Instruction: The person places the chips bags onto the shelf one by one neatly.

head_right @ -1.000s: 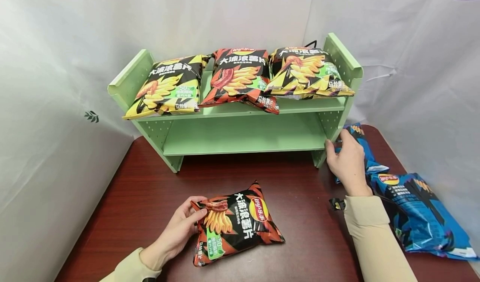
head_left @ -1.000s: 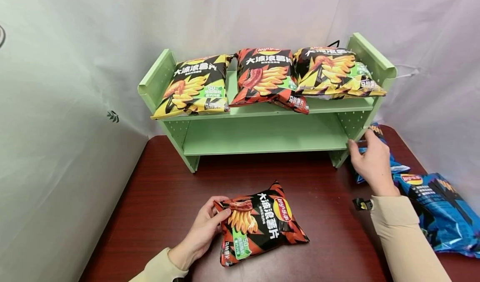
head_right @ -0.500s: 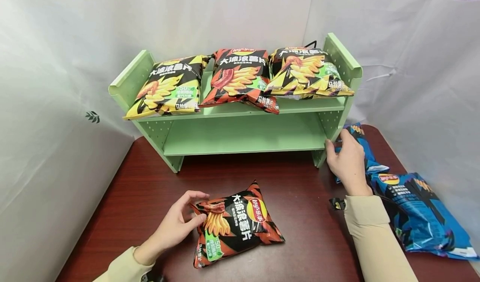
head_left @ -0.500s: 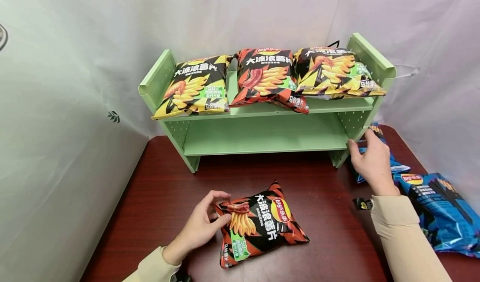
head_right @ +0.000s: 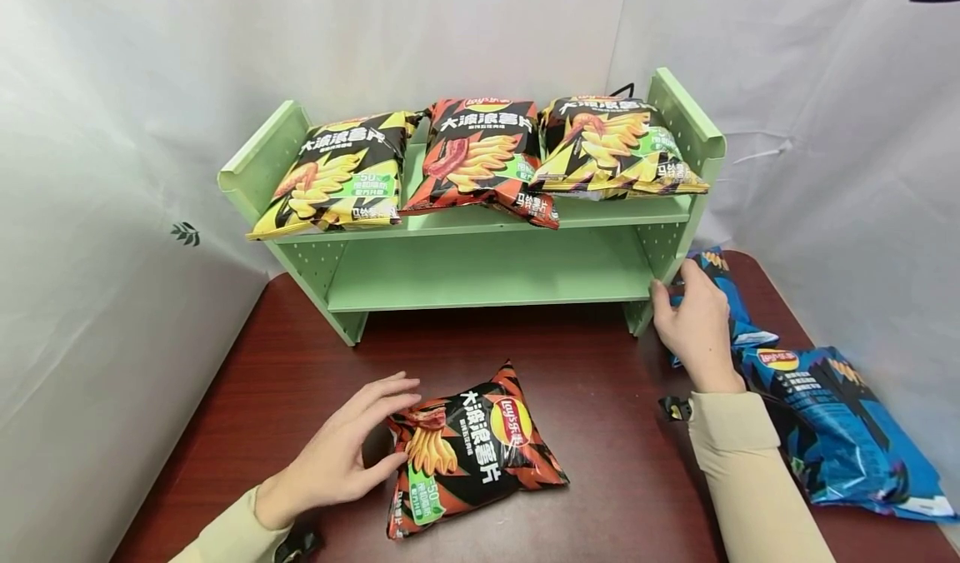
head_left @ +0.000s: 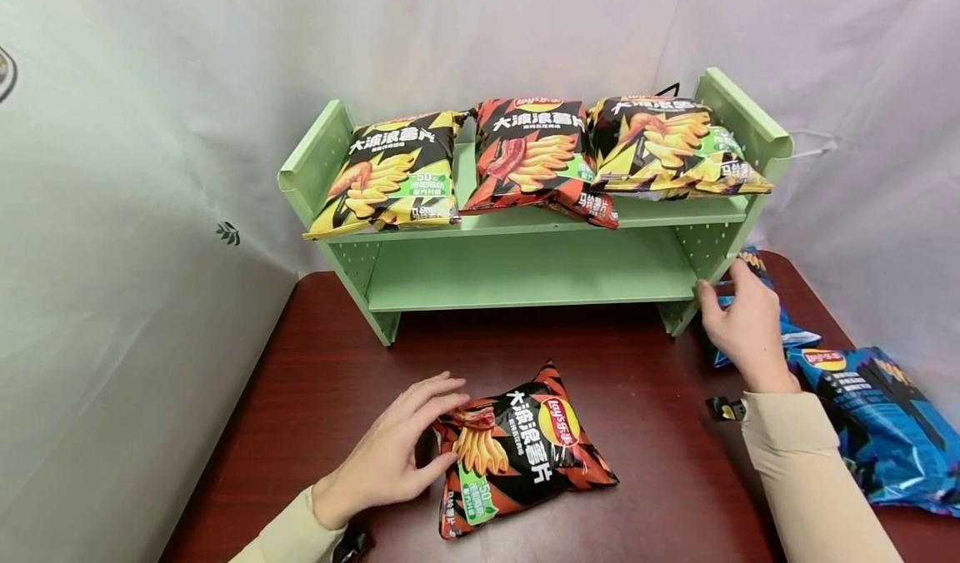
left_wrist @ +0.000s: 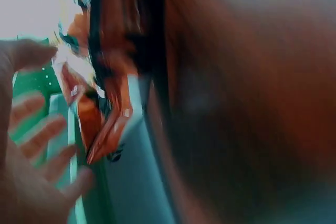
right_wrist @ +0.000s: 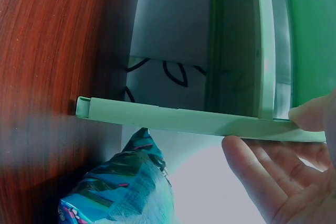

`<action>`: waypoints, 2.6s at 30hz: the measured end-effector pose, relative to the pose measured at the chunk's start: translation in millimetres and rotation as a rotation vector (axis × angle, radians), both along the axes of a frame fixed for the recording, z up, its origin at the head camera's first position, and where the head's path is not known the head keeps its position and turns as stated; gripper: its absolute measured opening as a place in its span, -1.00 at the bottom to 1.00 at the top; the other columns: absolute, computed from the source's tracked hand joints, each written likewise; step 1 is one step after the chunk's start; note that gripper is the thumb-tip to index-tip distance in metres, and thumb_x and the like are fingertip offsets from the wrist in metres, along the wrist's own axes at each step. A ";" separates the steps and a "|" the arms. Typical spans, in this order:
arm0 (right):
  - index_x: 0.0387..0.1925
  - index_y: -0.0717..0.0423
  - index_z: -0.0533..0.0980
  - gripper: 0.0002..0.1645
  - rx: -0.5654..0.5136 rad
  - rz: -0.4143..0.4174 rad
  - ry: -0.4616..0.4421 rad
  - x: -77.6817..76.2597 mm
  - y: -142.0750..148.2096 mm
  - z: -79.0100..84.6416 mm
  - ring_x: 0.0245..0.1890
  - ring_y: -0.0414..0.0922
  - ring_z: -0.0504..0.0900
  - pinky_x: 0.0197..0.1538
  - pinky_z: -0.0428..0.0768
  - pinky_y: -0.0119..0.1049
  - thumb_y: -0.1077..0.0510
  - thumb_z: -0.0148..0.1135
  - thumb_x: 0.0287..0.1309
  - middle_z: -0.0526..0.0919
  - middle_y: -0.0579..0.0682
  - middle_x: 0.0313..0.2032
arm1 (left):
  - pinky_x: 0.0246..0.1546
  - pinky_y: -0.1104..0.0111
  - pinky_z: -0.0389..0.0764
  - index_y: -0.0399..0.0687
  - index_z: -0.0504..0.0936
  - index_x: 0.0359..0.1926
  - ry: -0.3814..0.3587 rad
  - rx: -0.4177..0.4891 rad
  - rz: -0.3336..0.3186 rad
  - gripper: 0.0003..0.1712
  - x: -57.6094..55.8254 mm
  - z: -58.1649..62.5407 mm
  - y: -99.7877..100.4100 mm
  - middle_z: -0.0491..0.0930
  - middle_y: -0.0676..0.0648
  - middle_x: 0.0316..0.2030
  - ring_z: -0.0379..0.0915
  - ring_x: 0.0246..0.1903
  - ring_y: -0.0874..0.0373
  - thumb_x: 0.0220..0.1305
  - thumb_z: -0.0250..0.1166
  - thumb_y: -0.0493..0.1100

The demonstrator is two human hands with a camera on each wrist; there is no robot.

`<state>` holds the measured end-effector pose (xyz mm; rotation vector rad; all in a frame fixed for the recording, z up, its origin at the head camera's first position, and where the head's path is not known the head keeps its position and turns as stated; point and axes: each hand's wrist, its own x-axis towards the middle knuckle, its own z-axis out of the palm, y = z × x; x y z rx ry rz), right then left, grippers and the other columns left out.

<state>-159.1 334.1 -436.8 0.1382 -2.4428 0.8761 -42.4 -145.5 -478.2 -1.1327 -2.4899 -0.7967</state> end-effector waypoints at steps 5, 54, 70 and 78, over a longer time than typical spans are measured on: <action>0.13 0.33 0.50 -0.59 0.002 -0.001 0.008 0.3 0.5 0.2 -0.15 0.35 0.69 -0.31 0.24 -0.77 0.14 0.22 0.40 0.69 0.38 -0.06 | 0.58 0.06 0.07 -0.05 0.48 0.43 0.226 -0.127 -0.210 -0.09 -6.6 6.0 -4.9 0.41 -0.22 0.44 0.26 0.49 -0.22 -0.04 0.49 -0.15; 0.17 0.31 0.50 -0.58 0.002 -0.002 -0.008 1.2 -0.9 0.5 -0.12 0.34 0.68 -0.32 0.23 -0.80 0.13 0.21 0.41 0.68 0.37 -0.03 | 0.08 0.12 0.70 0.20 0.44 0.45 0.649 -0.566 -0.281 -0.48 7.7 -3.3 27.2 0.47 -0.06 0.41 0.52 0.30 -0.11 0.61 -0.14 -0.19; 0.15 0.32 0.50 -0.58 0.002 -0.004 0.000 0.7 -0.5 0.0 -0.11 0.36 0.68 -0.31 0.23 -0.79 0.13 0.22 0.40 0.69 0.37 -0.04 | -0.09 0.29 0.74 0.12 0.65 0.23 0.767 -0.425 -0.234 -0.57 10.9 3.3 28.9 0.69 -0.01 0.14 0.70 0.05 -0.04 0.56 -0.05 -0.16; 0.15 0.32 0.50 -0.58 0.005 -0.002 -0.003 0.7 -0.4 -0.4 -0.12 0.36 0.68 -0.32 0.23 -0.79 0.13 0.21 0.40 0.68 0.37 -0.04 | -0.16 0.28 0.75 0.11 0.73 0.09 0.824 -0.357 -0.222 -0.60 11.3 17.5 30.0 0.73 -0.02 0.05 0.73 -0.01 -0.08 0.53 -0.02 -0.16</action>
